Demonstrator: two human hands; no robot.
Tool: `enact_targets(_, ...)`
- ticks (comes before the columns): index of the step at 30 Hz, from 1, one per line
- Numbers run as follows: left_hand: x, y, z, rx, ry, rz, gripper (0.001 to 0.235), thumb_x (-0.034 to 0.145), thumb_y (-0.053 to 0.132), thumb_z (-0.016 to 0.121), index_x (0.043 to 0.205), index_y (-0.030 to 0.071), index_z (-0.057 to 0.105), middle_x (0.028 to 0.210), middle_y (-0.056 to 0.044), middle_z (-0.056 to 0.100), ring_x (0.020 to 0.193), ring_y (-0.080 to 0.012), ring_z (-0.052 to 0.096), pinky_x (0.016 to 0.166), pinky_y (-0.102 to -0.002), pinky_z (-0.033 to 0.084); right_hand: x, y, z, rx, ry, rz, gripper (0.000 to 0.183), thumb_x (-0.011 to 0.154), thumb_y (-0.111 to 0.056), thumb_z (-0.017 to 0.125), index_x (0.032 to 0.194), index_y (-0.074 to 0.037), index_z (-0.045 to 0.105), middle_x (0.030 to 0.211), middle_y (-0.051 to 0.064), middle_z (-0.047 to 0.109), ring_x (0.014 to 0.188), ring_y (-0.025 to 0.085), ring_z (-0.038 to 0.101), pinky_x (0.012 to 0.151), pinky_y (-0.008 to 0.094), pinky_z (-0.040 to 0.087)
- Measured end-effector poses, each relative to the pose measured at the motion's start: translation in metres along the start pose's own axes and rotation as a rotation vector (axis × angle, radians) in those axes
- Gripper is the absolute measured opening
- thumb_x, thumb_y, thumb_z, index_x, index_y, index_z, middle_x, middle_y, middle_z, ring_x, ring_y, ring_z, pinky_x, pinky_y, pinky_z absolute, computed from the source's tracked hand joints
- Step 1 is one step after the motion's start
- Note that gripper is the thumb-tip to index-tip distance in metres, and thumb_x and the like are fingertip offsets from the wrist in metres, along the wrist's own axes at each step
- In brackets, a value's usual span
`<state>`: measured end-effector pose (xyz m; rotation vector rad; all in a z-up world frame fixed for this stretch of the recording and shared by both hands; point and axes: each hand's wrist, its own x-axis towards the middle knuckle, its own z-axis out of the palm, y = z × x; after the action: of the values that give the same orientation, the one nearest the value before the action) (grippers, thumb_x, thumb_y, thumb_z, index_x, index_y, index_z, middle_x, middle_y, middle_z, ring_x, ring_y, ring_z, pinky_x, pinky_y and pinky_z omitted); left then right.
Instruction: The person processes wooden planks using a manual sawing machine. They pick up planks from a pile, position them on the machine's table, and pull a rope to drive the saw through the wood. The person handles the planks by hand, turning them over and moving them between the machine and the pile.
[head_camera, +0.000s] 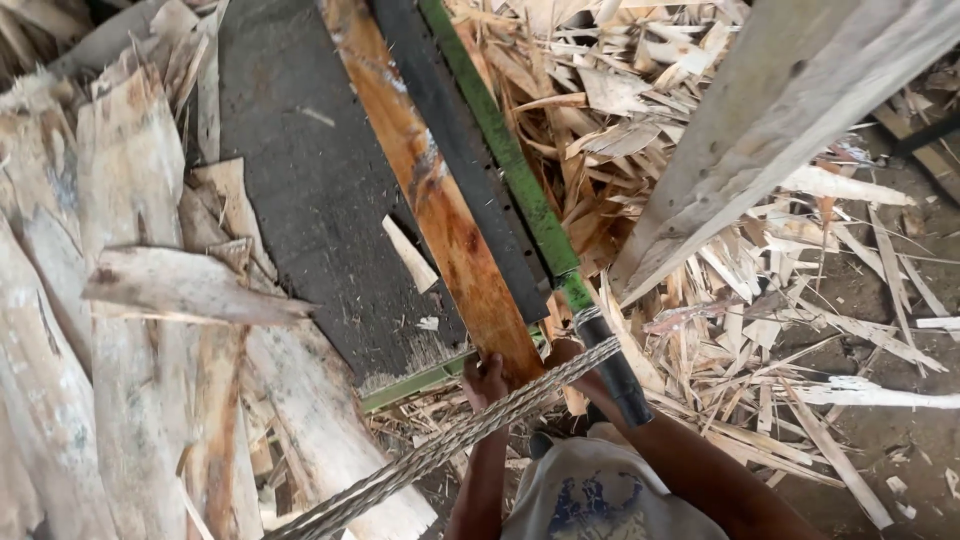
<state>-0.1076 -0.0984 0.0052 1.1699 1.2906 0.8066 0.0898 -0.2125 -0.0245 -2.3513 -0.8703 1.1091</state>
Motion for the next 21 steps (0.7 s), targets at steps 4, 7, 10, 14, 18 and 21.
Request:
enact_targets(4,0.002,-0.002,0.006,0.139,0.088,0.004,0.027,0.092,0.017,0.072,0.108,-0.004,0.063,0.082,-0.015,0.067,0.068,-0.0239,0.059,0.058,-0.038,0.051,-0.004,0.033,-0.007,0.009,0.023,0.067,0.024,0.103,-0.020,0.046,0.120,-0.008,0.058,0.086,0.014,0.067,0.070,0.025,0.065,0.055,0.040,0.056)
enact_targets(7,0.028,-0.016,-0.007,0.223,0.164,0.147,0.026,0.092,0.019,0.071,0.106,-0.001,0.063,0.085,-0.011,0.069,0.069,-0.0198,0.064,0.057,-0.037,0.055,-0.013,0.062,-0.014,0.024,0.044,0.120,0.023,0.104,-0.019,0.045,0.118,-0.008,0.059,0.083,0.014,0.068,0.068,0.026,0.065,0.053,0.041,0.055)
enact_targets(10,0.033,0.067,-0.023,0.254,0.151,-0.162,0.030,0.100,0.026,0.065,0.117,0.002,0.067,0.086,-0.020,0.071,0.065,-0.0301,0.056,0.053,-0.045,0.045,-0.020,0.101,-0.009,0.020,0.042,0.164,0.023,0.105,-0.019,0.044,0.116,-0.008,0.060,0.080,0.014,0.068,0.065,0.027,0.064,0.052,0.042,0.054)
enact_targets(14,0.036,0.101,-0.036,0.071,0.134,-0.076,0.034,0.089,0.025,0.068,0.113,0.000,0.072,0.096,-0.012,0.076,0.077,-0.0236,0.069,0.063,-0.040,0.059,-0.023,0.161,0.008,-0.042,-0.004,0.150,0.023,0.106,-0.018,0.042,0.114,-0.007,0.061,0.076,0.015,0.069,0.063,0.027,0.064,0.050,0.043,0.053)
enact_targets(18,0.023,0.146,-0.035,-0.318,-0.071,-0.411,0.027,0.085,0.020,0.069,0.109,0.010,0.065,0.094,-0.012,0.075,0.081,-0.0267,0.074,0.072,-0.041,0.064,-0.028,0.150,-0.005,-0.182,0.228,-0.175,0.019,0.099,-0.026,0.053,0.102,-0.009,0.063,0.077,0.022,0.068,0.073,0.042,0.064,0.064,0.053,0.052)
enact_targets(21,0.061,0.083,-0.049,-0.235,-0.079,-0.209,0.019,0.087,0.016,0.073,0.104,0.007,0.071,0.090,-0.007,0.073,0.077,-0.0209,0.067,0.067,-0.036,0.056,-0.043,0.128,-0.031,-0.081,0.327,-0.359,0.019,0.093,-0.025,0.059,0.103,-0.009,0.063,0.078,0.025,0.068,0.078,0.047,0.064,0.067,0.056,0.051)
